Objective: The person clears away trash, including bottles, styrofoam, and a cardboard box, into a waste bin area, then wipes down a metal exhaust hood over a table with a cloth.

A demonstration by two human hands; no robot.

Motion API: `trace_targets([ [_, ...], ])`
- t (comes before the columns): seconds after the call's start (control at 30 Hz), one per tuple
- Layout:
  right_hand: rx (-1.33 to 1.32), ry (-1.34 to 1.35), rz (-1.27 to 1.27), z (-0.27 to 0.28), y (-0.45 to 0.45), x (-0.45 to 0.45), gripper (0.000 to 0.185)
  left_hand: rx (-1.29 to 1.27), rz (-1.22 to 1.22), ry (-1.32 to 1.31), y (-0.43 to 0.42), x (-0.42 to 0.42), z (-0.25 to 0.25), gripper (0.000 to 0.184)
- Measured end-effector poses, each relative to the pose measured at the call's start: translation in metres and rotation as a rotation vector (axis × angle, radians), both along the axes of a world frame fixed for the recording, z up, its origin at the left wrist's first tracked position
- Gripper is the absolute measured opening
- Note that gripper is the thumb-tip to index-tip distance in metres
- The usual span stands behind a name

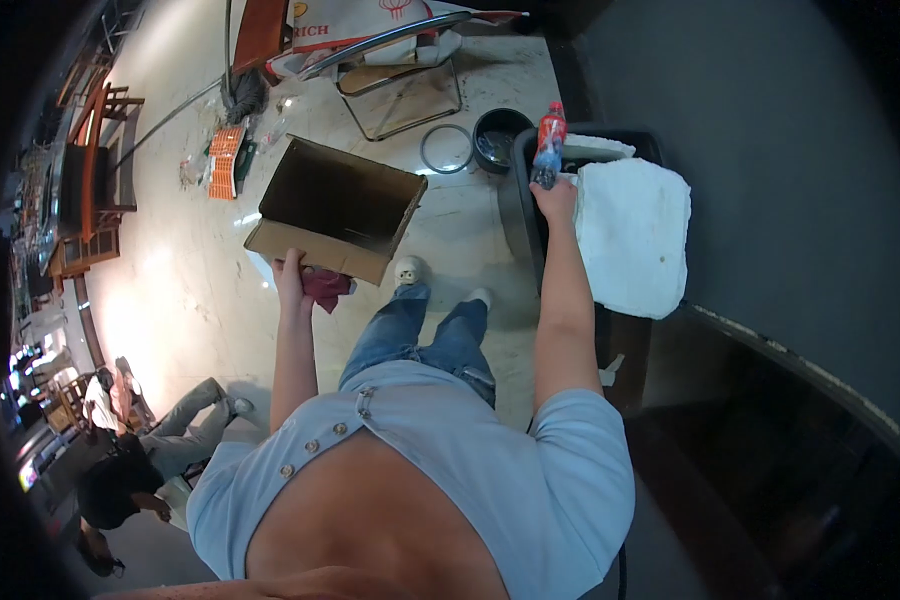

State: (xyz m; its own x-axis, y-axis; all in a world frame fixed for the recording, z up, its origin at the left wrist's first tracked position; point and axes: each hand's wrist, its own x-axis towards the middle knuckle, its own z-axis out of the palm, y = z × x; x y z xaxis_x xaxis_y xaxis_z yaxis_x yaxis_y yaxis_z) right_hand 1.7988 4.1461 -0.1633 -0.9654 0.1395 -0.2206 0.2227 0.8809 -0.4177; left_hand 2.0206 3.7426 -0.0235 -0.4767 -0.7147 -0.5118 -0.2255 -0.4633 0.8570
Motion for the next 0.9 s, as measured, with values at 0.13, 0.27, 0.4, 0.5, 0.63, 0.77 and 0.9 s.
trace_targets([
  [0.13,-0.264,-0.151,-0.113,0.015,-0.014,0.033,0.050,0.001,-0.085,0.042,0.008,-0.018,0.019,0.033],
  [0.27,-0.151,0.003,-0.069,0.025,-0.020,0.070,0.048,0.005,-0.157,0.113,0.019,-0.028,0.029,0.031],
  [0.4,-0.175,0.198,-0.102,0.026,-0.027,0.060,0.038,0.018,-0.245,0.100,0.027,-0.027,0.034,0.026],
  [0.5,-0.559,-0.123,-0.189,0.048,-0.044,0.063,0.024,0.033,-0.224,0.109,0.043,-0.028,0.046,0.024],
  [0.63,-0.919,-0.861,-0.006,0.091,-0.076,0.118,0.023,0.060,-0.240,0.177,0.053,-0.030,0.045,0.026],
  [0.77,-1.125,-0.973,-0.016,0.102,-0.124,0.184,0.031,0.123,-0.251,0.185,0.063,-0.027,0.045,0.029],
  [0.9,-1.568,-0.777,-0.403,0.114,-0.138,0.200,0.040,0.159,-0.257,0.204,0.074,-0.021,0.041,0.033],
])
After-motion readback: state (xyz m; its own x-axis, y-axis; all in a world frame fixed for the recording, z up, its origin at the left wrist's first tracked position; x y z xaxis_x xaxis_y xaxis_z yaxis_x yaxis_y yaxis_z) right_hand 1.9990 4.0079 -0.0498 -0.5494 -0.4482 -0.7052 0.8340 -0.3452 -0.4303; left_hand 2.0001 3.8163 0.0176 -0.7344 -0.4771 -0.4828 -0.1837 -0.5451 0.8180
